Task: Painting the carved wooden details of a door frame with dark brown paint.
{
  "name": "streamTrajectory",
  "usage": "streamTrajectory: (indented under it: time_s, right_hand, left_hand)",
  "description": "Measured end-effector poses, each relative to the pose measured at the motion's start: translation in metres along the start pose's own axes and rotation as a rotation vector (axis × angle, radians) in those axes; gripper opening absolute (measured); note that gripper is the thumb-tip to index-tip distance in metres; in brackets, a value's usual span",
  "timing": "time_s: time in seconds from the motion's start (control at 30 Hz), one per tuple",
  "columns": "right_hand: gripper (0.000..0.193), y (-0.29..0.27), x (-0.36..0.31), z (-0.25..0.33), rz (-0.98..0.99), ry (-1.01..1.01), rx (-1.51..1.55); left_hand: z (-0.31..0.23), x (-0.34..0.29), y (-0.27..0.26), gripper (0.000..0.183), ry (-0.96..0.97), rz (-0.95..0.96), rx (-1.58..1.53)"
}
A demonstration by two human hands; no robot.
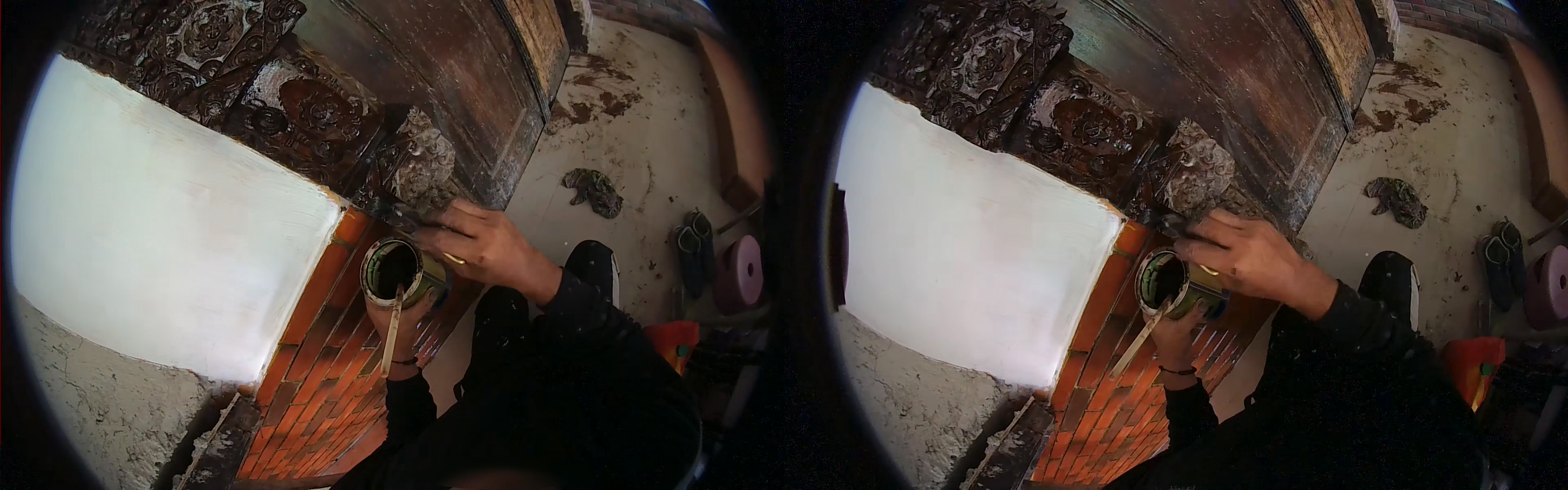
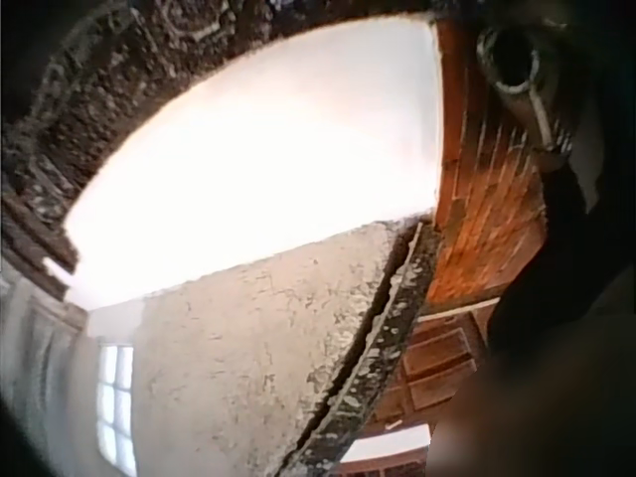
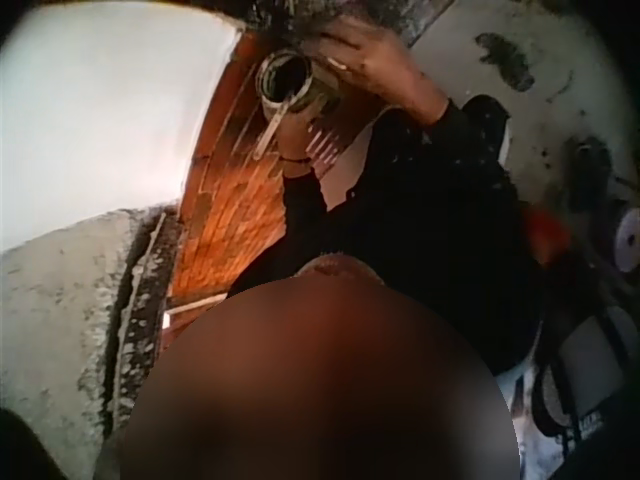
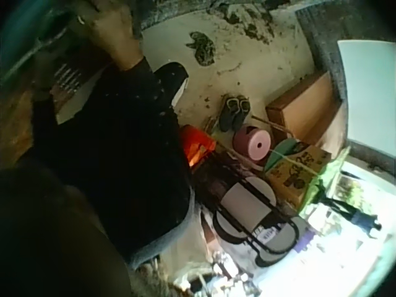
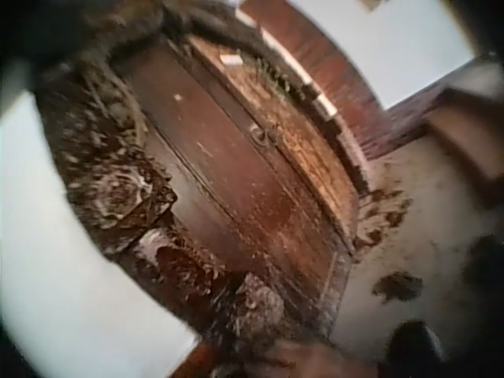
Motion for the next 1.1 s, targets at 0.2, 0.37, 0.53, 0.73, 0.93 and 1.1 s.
streamTrajectory:
  time_s: [0.2, 0.37, 0.53, 0.73, 0.93, 1.1]
  right_hand:
    - [0.039, -0.005, 0.006, 0.006, 0.050, -0.015, -0.003]
    - [0.033, -0.015, 0.017, -0.004, -0.097, 0.041, 0.091]
    - [0.030, -0.010, 0.021, -0.007, -0.059, 0.098, 0.001]
    - [0.027, -0.003, -0.012, 0.009, 0.028, 0.122, 0.045]
    - [0.026, -0.012, 0.030, 0.020, -0.147, 0.111, -0.060]
    - [0.021, 0.013, 0.014, 0.030, -0.076, 0.132, -0.025]
  left_hand:
    - [-0.007, 0.000, 0.005, 0.099, -0.064, 0.020, -0.041]
    - [-0.001, 0.002, 0.003, 0.095, 0.011, 0.020, -0.062]
    - [0.002, -0.001, -0.001, 0.093, -0.029, -0.007, -0.021]
    - [0.007, 0.001, 0.003, 0.094, 0.003, 0.042, -0.073]
    - [0.002, -0.007, 0.010, 0.095, 0.049, 0.072, -0.083]
    - [-0.018, -0.011, 0.017, 0.097, 0.092, 0.059, -0.150]
Point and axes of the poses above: each hand's wrist, its own x-axis towards the middle knuckle, its own y-axis out of the palm, z = x × y, the point moved 7 cm from there along x, towards the middle knuckle, and after that the axes turned 9 degrees about -z, right-handed, at the moved point
